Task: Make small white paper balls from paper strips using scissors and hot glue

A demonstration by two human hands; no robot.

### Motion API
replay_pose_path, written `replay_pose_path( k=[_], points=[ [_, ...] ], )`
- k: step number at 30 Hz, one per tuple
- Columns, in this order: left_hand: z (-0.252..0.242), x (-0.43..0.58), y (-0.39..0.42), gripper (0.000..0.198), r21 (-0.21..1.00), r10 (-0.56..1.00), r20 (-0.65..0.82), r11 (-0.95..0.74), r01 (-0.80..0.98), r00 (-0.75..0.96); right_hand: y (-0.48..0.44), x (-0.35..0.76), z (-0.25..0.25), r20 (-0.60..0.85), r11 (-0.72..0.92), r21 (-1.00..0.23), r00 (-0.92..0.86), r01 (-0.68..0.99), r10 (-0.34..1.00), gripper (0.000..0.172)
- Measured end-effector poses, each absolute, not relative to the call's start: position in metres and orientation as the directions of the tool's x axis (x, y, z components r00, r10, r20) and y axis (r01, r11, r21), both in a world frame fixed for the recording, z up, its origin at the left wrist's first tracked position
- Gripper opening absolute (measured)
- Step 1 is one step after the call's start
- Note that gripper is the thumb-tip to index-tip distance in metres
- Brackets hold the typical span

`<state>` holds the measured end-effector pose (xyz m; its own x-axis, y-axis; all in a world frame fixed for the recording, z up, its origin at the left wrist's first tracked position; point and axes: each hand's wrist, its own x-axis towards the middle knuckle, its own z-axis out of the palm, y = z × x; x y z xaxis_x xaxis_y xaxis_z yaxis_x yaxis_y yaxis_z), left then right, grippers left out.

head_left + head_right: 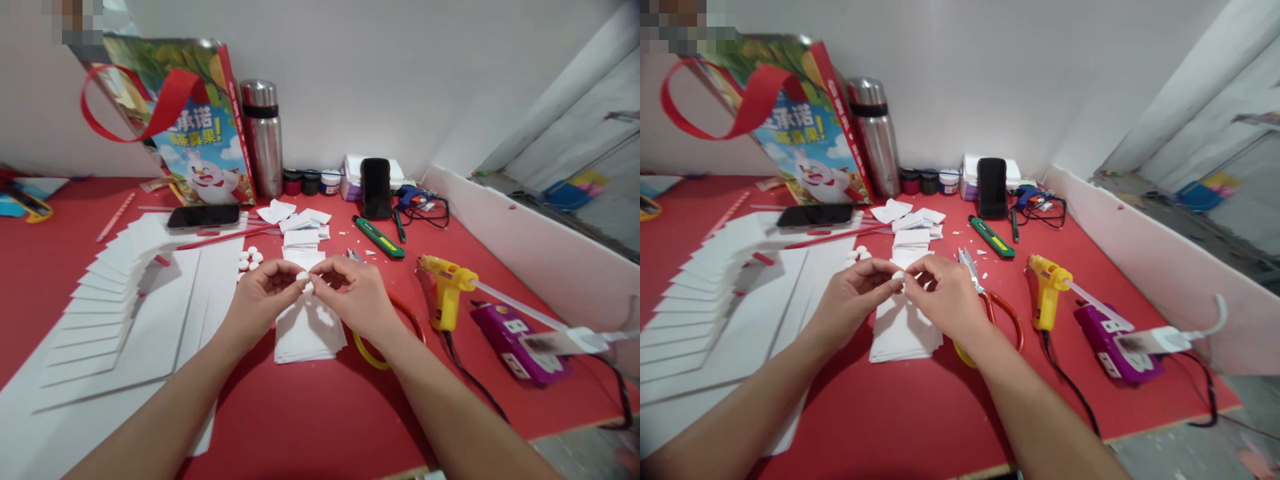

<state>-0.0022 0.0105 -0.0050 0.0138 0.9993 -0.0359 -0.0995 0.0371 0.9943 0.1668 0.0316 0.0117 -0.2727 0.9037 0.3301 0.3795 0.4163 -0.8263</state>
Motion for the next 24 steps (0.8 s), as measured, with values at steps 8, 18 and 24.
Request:
replay_pose_path(
  k=[8,18,24],
  points=[
    [-0.0061,-0.0011,0.0095,0.02,0.999,1.0,0.009,-0.008,-0.04,0.018,0.0313,0.1657,0.0098,0.385,0.475,-0.758,-0.282,0.446,0.879,0.01],
    [-0.0069,-0.0028,0.0116,0.02,0.999,0.999,-0.02,0.021,-0.034,0.037,0.0303,0.1648,0.008,0.337,0.418,-0.782,-0.251,0.462,0.907,0.009],
    [-0.0096,-0.0064,0.0131,0.02,0.973,0.986,-0.135,0.151,-0.174,0.103,0.0323,0.1683,0.0089,0.2,0.296,-0.875,-0.271,0.383,0.942,0.009]
  ],
)
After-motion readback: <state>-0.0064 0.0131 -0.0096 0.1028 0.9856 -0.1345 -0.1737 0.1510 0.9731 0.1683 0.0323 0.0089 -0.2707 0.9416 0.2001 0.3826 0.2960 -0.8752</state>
